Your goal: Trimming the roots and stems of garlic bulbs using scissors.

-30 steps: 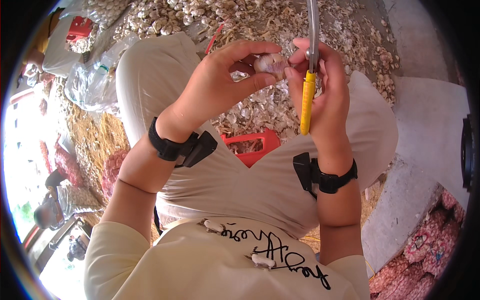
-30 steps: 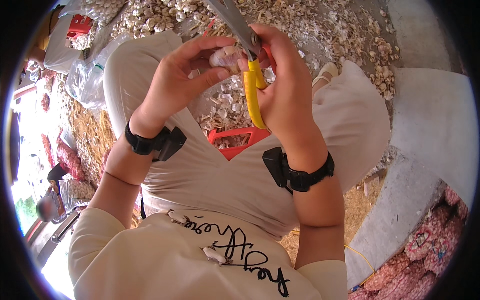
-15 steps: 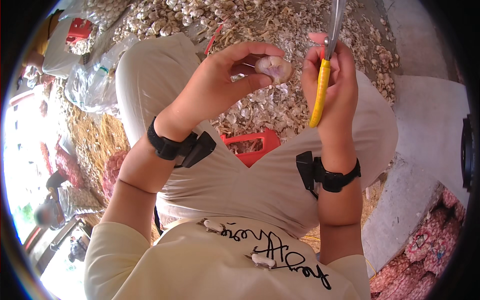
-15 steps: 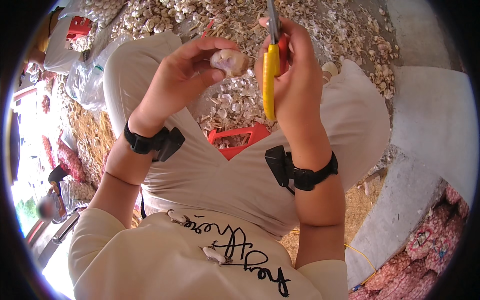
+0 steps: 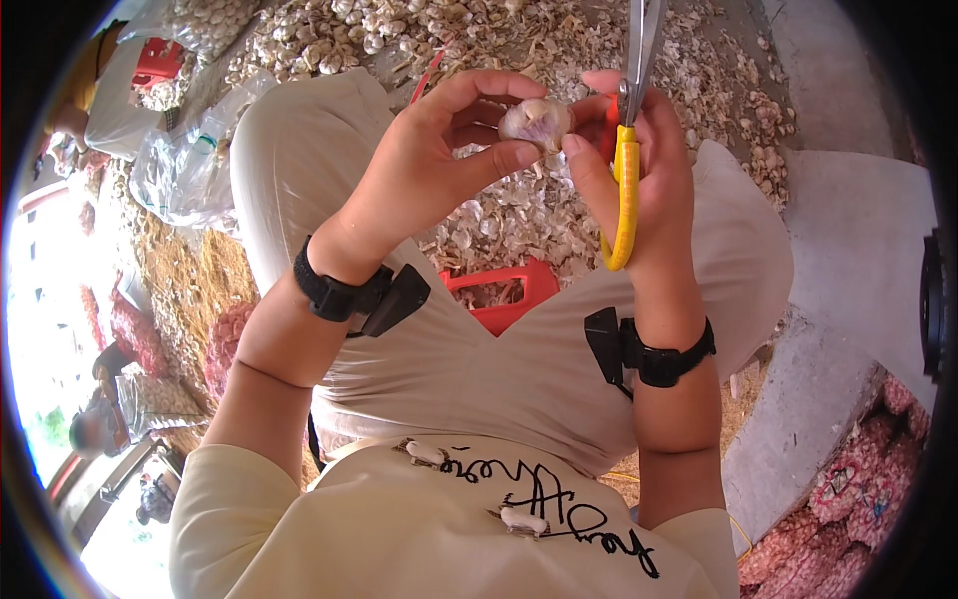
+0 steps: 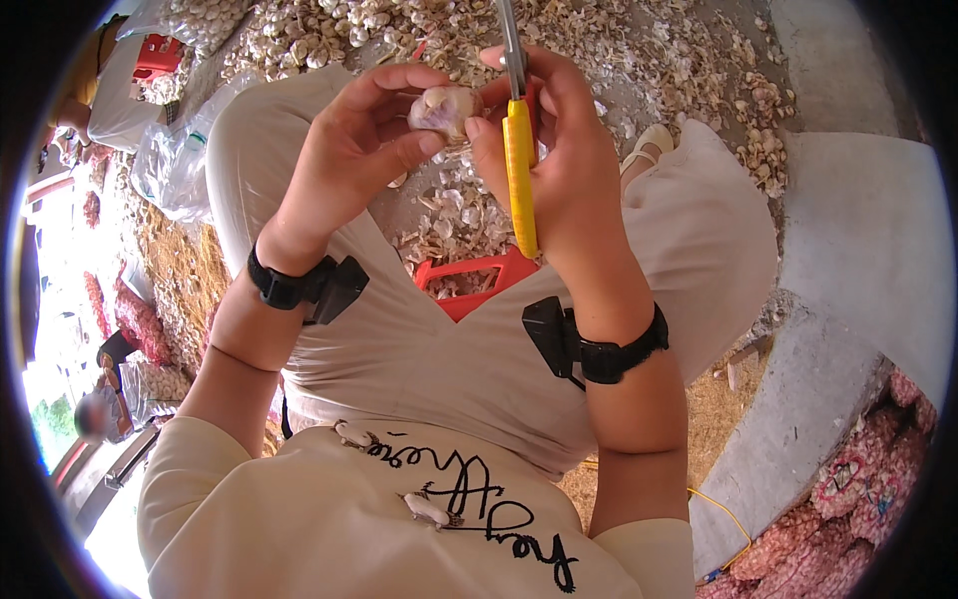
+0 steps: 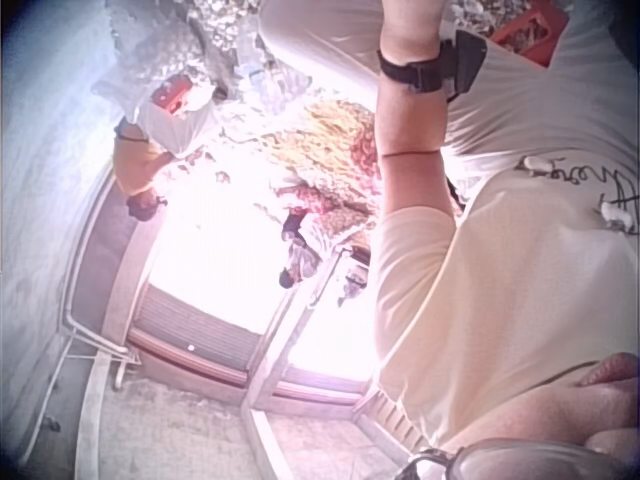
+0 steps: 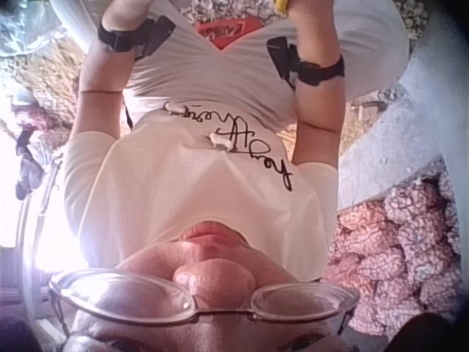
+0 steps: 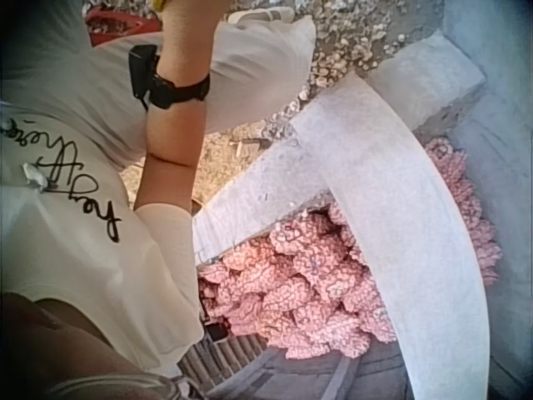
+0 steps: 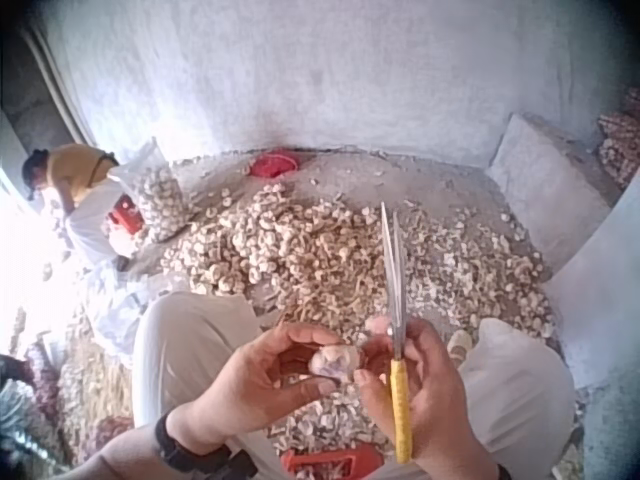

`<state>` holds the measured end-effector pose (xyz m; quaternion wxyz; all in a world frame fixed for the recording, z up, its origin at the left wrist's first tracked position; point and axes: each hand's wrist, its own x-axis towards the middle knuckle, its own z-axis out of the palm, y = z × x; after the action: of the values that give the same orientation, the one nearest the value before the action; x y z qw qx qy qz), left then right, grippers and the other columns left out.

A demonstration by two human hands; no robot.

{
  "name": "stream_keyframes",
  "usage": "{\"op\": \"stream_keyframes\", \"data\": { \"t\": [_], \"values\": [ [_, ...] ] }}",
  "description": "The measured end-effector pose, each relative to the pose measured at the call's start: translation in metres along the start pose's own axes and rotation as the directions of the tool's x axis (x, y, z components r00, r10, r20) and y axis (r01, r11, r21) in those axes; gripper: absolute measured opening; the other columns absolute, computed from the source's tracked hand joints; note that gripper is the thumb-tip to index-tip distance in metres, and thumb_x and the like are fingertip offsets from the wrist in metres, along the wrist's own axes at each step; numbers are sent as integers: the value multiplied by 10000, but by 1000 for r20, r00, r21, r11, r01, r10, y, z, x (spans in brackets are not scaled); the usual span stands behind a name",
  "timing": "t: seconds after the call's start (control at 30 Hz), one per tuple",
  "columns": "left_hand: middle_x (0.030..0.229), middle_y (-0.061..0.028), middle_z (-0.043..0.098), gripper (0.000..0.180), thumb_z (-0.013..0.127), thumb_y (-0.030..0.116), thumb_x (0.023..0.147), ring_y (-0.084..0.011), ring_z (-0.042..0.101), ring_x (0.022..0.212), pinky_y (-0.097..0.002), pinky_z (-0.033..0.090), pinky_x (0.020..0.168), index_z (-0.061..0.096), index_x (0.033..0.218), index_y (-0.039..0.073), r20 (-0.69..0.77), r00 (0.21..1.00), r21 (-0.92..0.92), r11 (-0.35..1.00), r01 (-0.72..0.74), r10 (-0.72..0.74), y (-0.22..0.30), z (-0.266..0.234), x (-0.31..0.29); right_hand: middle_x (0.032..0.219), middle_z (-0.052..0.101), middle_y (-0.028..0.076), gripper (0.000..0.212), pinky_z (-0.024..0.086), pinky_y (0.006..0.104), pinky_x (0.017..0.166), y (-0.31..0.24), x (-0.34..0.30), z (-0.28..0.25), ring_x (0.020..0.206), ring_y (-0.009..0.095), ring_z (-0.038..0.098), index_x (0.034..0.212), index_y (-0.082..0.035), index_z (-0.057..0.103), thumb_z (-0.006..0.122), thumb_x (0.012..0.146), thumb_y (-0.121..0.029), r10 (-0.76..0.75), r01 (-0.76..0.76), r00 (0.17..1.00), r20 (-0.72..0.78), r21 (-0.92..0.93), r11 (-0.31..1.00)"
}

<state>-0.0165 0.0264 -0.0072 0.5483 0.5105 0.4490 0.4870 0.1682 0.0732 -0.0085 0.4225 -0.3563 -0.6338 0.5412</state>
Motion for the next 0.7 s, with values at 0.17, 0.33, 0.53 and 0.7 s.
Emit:
{"op": "stream_keyframes", "data": {
  "t": [0.17, 0.33, 0.53, 0.7],
  "values": [
    [1186, -78, 570, 446, 635, -4, 861, -145, 557, 1096, -285, 455, 943, 461, 1272, 21, -2, 1000, 33, 999, -1, 1, -1, 0, 0, 930, 625, 61, 409, 495, 266, 817, -4, 0, 1, 872, 133, 627, 1196, -60, 509, 639, 810, -31, -38, 38, 999, 6, -71, 997],
    [1186, -72, 569, 441, 633, 8, 868, -143, 555, 1095, -283, 455, 940, 460, 1273, 15, 13, 1000, 18, 1000, 26, -26, 4, 1, -1, 924, 624, 64, 388, 500, 268, 807, -2, -1, 1, 863, 129, 627, 1183, -52, 512, 616, 811, -16, -39, 29, 998, -46, -198, 980],
    [1095, -58, 605, 425, 657, 20, 854, -126, 590, 1016, -266, 494, 861, 497, 1247, 7, -34, 999, -97, 995, 16, -20, 1, 1, 1, 893, 609, 46, 399, 490, 229, 702, -4, -1, 1, 803, 106, 603, 1192, -65, 497, 615, 816, -6, -29, 29, 998, -62, -1, 1000],
    [1092, -58, 604, 424, 663, 27, 853, -127, 593, 1012, -263, 496, 853, 498, 1243, 8, -20, 1000, -98, 995, 19, -21, 0, 2, 1, 901, 607, 40, 432, 492, 223, 704, -3, 2, 1, 797, 103, 600, 1192, -71, 500, 673, 798, -28, -76, 76, 997, -25, 23, 997]
  ]
}}
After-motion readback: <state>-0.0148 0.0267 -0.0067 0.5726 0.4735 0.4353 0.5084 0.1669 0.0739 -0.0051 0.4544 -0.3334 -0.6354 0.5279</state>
